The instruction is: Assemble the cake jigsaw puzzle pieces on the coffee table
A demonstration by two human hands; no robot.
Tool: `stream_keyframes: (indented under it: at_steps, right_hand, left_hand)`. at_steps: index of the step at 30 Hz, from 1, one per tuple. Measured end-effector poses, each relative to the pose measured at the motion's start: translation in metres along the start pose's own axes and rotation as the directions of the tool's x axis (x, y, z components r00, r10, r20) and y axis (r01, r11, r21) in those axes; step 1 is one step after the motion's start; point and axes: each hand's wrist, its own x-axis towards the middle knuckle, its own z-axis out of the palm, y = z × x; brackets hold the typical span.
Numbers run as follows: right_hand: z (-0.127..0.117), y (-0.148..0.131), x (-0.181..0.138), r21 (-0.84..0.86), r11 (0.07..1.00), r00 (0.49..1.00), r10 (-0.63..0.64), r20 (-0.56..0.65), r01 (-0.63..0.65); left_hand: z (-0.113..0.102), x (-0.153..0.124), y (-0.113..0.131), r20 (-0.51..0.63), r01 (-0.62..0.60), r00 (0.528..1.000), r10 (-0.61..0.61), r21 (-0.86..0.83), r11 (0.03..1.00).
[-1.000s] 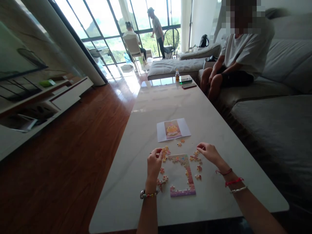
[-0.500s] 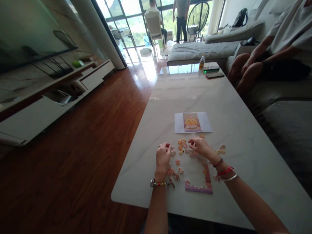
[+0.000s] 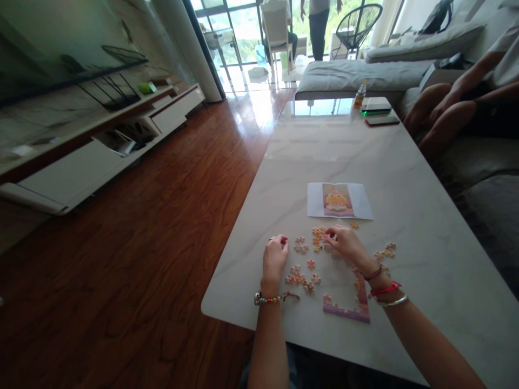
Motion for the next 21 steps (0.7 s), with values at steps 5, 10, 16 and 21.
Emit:
stream_keyframes:
  at_steps: [5,10,16,21]
  right_hand:
    - [-0.009,0.010,-0.013,-0.025,0.999,0.999,0.032,-0.008,-0.032]
    - [-0.023,0.024,-0.042,0.001,0.997,0.996,0.077,-0.035,-0.077]
    - [-0.044,0.050,-0.090,0.002,0.973,0.963,0.228,-0.145,-0.230]
    - [-0.058,0.072,-0.117,0.008,0.935,0.911,0.347,-0.224,-0.354]
  left_hand:
    - [0.000,0.001,-0.002,0.017,-0.016,1.000,0.016,0.002,1.000]
    - [0.000,0.001,-0.001,0.028,-0.042,0.999,0.041,0.008,0.999]
    - [0.004,-0.001,0.007,0.055,-0.033,0.998,0.032,0.020,0.999]
    - [0.013,-0.003,0.025,0.017,-0.124,0.992,0.124,-0.019,0.992]
